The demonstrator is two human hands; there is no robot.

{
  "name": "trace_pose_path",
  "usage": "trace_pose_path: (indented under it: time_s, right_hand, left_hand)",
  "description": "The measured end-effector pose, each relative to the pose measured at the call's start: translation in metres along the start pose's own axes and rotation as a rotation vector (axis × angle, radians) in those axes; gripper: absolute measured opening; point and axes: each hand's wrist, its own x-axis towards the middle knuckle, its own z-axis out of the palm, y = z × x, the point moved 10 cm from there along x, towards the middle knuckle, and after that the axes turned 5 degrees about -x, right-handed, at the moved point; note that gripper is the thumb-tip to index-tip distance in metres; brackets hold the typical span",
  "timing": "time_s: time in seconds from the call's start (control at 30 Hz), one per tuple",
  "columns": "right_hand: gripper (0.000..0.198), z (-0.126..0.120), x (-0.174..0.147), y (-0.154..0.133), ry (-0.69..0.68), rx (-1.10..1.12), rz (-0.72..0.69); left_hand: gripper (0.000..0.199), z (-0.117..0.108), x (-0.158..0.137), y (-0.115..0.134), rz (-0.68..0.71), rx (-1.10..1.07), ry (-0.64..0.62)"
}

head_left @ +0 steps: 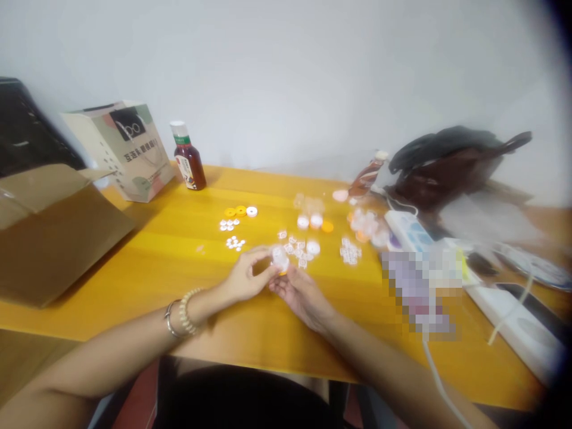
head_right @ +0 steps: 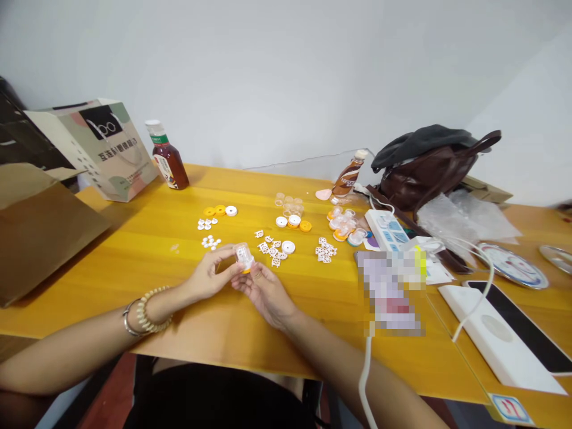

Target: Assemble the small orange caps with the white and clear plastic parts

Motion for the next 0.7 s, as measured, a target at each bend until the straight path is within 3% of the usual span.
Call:
trace_pose_path:
  time_s: [0.4, 0.6, 0.7]
  right_hand:
    - [0.03, -0.003, 0.003, 0.0, 0.017, -0.081, 0.019]
    - [0.052, 0.014, -0.003, 0.019, -0.13, 0.029, 0.246]
    - [0.061, 0.018, -0.004, 0.017, -0.172, -0.047, 0.227]
  left_hand:
    - [0.022, -0.005, -0.001, -0.007, -0.015, -0.08, 0.031]
    - [0.023, 0.003, -0.002, -0.002, 0.011, -0.166, -0.04]
    - [0.023, 0.003, -0.001, -0.004, -0.024, -0.149, -0.034]
